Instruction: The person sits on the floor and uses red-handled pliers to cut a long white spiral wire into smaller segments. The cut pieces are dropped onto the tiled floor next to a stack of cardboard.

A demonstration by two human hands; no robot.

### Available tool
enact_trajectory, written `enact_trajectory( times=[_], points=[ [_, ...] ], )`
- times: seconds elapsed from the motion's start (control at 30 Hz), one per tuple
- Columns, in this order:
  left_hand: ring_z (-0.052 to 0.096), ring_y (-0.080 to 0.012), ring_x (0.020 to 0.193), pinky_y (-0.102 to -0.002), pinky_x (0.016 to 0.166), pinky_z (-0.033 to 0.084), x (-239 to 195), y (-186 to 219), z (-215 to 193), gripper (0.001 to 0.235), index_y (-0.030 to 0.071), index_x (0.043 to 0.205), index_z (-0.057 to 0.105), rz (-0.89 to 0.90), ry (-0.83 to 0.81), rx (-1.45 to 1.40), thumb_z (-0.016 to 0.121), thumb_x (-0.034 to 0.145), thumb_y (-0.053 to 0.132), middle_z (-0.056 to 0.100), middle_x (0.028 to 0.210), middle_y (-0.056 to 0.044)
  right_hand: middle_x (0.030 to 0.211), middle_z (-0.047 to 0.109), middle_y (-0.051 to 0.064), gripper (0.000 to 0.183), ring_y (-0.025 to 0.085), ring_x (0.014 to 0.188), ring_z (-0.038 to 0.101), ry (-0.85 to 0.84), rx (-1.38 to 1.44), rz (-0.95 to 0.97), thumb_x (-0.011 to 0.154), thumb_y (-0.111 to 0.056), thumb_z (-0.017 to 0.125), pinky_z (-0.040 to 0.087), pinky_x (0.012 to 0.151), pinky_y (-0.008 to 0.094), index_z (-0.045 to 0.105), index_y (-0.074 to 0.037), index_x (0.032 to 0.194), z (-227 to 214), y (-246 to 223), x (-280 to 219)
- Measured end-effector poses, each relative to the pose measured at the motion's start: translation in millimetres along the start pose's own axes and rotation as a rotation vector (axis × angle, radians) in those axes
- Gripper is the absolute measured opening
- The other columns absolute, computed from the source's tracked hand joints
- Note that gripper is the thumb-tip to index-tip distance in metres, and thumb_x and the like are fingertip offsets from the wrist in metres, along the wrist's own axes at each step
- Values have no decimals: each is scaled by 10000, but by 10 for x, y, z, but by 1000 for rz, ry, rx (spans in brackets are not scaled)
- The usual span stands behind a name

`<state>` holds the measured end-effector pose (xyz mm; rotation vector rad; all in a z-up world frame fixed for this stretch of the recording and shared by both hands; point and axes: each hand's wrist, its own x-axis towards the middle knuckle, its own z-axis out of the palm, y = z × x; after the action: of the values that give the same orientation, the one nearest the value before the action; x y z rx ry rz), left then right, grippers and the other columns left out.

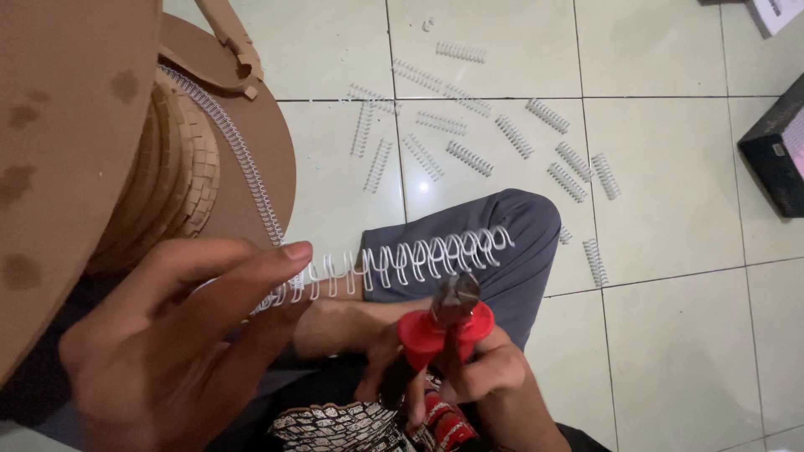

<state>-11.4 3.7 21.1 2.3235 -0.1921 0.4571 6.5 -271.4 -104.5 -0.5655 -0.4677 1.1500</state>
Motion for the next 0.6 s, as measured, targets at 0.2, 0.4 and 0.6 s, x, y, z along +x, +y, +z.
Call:
enact_trajectory(
  times=[0.2, 0.4, 0.6],
  points=[
    [701, -155, 792, -249, 716, 518, -19, 61, 22, 189, 36, 1103, 746, -49, -28, -78, 706, 921, 69, 694, 1058, -153, 1229, 593, 430, 664, 353, 842, 689, 47, 25, 27, 895, -247, 698, 556, 582, 346, 496, 264, 1269, 78, 14, 9],
    [638, -166, 671, -277, 619, 482, -12, 91, 19, 134, 73, 1060, 758, -49, -10, -34, 699, 943, 45, 692, 996, -147, 1342, 553, 388, 599, 269, 948, 716, 10, 34, 166, 801, -7, 539, 549, 650, 257, 450, 192, 1359, 11, 8, 38],
    [668, -178, 736, -283, 676, 511, -49, -1, 28, 187, 92, 1124, 756, 8, -15, 16, 676, 962, 138, 692, 1013, -132, 1459, 534, 297, 721, 204, 1051, 697, -72, 73, 464, 923, -183, 731, 611, 814, 317, 416, 149, 1481, -57, 32, -45]
  ],
)
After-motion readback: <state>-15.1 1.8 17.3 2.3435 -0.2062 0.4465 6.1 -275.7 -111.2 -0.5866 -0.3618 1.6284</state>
